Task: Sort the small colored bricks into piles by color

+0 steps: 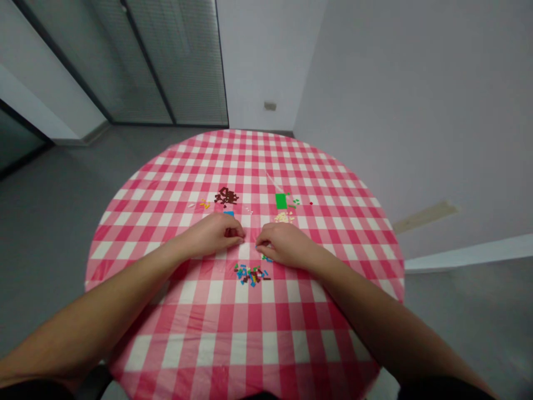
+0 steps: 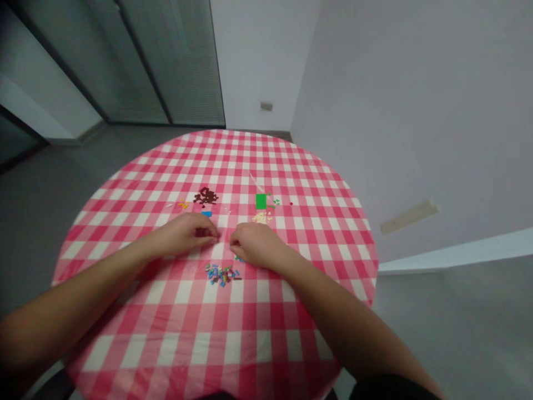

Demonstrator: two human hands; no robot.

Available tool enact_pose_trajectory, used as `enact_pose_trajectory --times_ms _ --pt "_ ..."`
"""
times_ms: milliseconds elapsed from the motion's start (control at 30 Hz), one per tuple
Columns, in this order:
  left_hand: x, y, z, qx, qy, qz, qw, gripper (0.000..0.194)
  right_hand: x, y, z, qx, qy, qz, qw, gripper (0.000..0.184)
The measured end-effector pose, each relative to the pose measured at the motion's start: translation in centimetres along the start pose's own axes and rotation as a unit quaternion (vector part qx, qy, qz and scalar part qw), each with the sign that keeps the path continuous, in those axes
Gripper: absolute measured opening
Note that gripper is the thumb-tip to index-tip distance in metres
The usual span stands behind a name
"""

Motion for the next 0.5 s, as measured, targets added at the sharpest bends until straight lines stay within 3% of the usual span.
enact_pose_trajectory --times_ms 500 --pt "-0.7 0.1 1.7 0.046 0.026 0.045 0.998 0.022 0.1 0.3 0.2 -0.044 0.037 -0.005 0.998 0.015"
Point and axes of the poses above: each hand's wrist, its own y-axis towards the middle knuckle, its own z-axis out of the palm, x = y × z, the point moved 7 cm from there along y, towards the middle knuckle, and after that the axes turned 15 degrees about -y, right-handed, at the moved point
